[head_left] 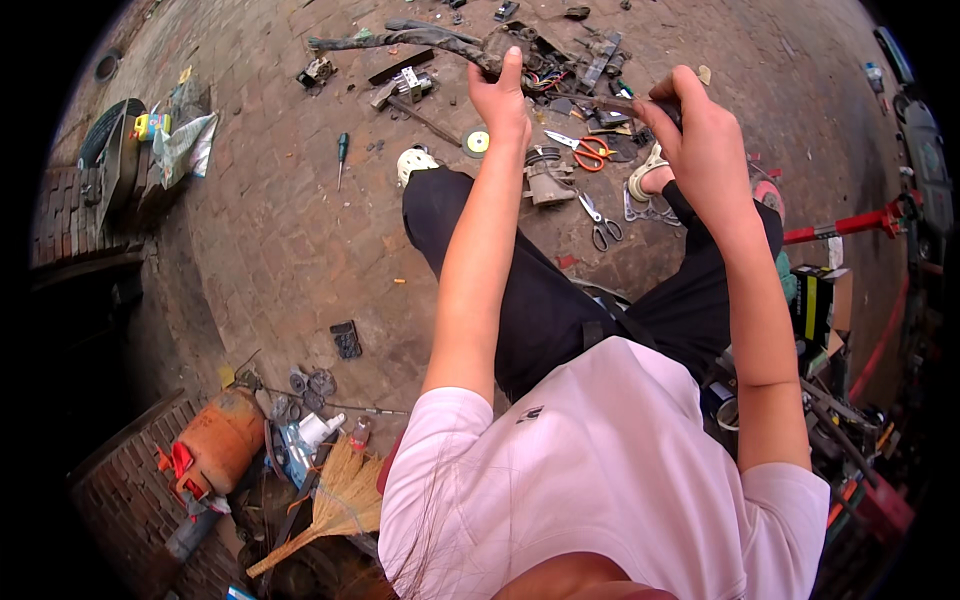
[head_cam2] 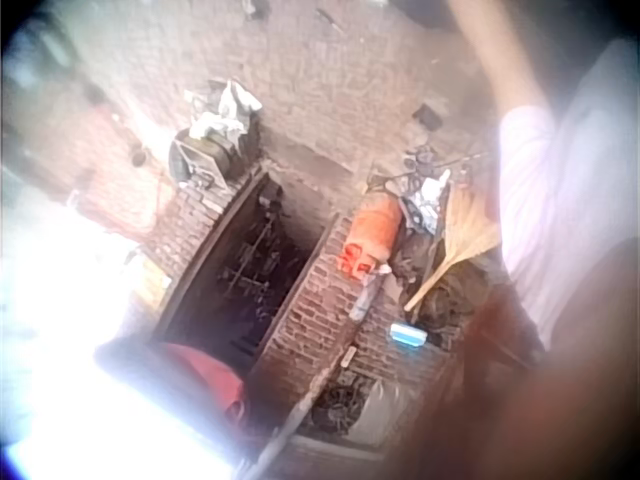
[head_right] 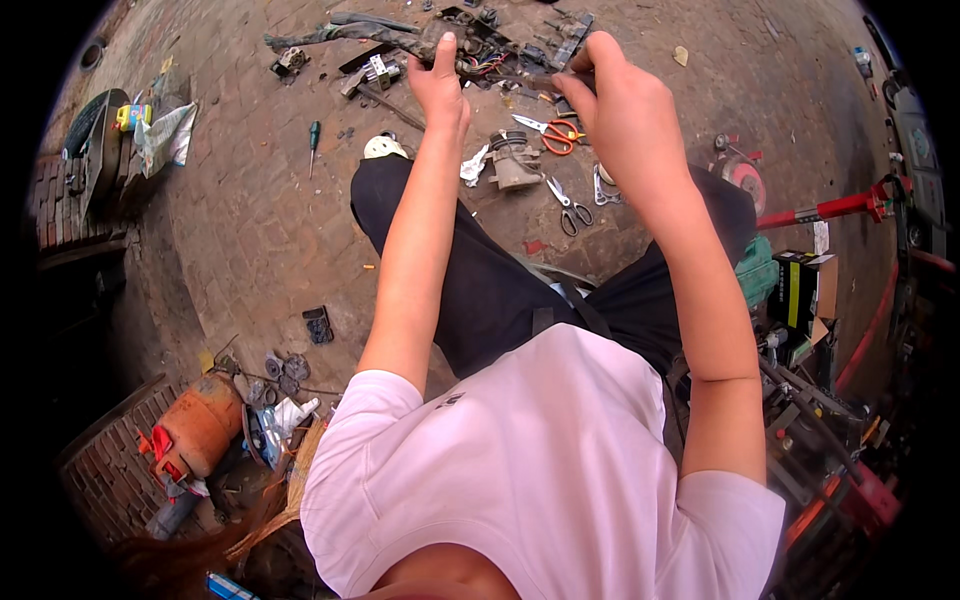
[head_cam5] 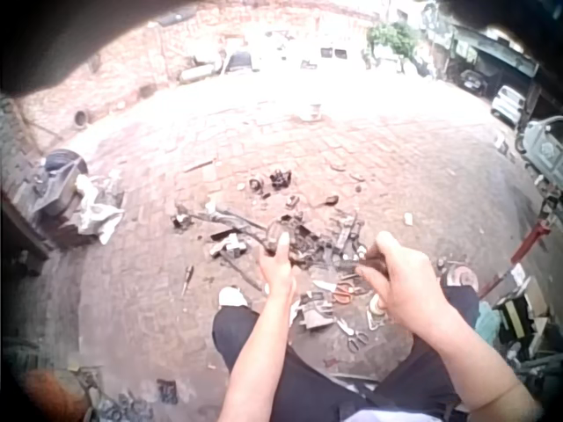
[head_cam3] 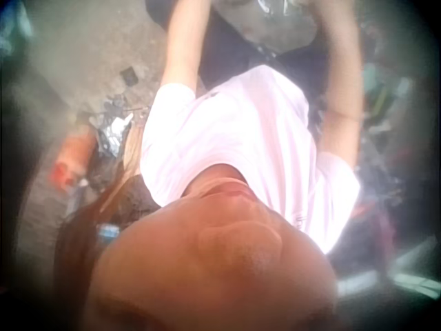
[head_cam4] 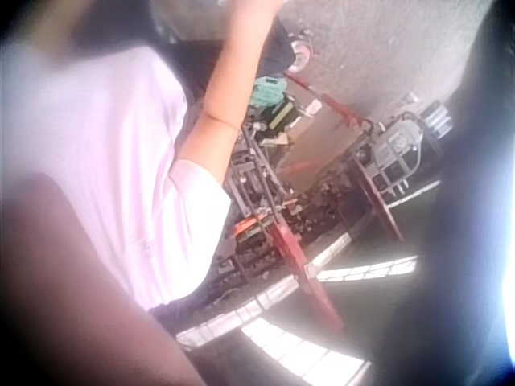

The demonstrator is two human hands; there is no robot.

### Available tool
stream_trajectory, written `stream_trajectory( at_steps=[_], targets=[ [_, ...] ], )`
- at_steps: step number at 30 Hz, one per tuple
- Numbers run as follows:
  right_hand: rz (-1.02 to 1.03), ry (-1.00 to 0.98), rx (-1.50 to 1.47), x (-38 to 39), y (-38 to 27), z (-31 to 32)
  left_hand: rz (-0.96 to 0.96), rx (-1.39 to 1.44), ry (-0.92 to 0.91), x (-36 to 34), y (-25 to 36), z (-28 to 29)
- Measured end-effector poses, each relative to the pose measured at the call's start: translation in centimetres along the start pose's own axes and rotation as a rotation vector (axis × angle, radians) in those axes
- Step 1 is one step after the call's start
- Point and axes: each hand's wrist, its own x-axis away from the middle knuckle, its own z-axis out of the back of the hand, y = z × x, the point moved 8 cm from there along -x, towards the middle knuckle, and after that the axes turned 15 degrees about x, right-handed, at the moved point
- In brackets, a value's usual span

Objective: The person sits on the floor and uses a screwdriver to pry and scrape a dirty mechanical component with attached cables. They repeatedly reposition the part and apply the tool to different areas, occasionally picking up small pieces from the floor.

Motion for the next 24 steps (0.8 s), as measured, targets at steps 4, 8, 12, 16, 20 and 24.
stream_trajectory(
  at_steps=[4, 8, 12, 16, 20, 24],
  targets=[
    [-0.100, -0.108, -0.210, -0.1, 0.7, 0.3, -0.015, 0.039, -0.001, 0.0, 0.2, 0.0],
    [0.002, -0.059, -0.270, -0.5, 0.0, 0.2, 0.011, 0.026, 0.032, 0.2, -0.3, 0.3],
    [-0.008, 0.006, -0.146, -0.3, -0.7, 0.0, 0.006, 0.025, 0.022, 0.2, -0.4, 0.3],
    [-0.069, 0.058, 0.057, -0.1, 0.5, -0.1, 0.004, 0.012, 0.002, 0.0, -0.6, 0.5],
    [0.096, -0.043, -0.056, -0.3, -0.8, -0.2, 0.003, 0.008, 0.034, 0.0, -0.8, 1.1],
    [0.232, -0.091, -0.196, -0.5, -2.1, -0.1, 0.026, 0.002, 0.044, 0.0, -1.1, 1.1]
  ],
)
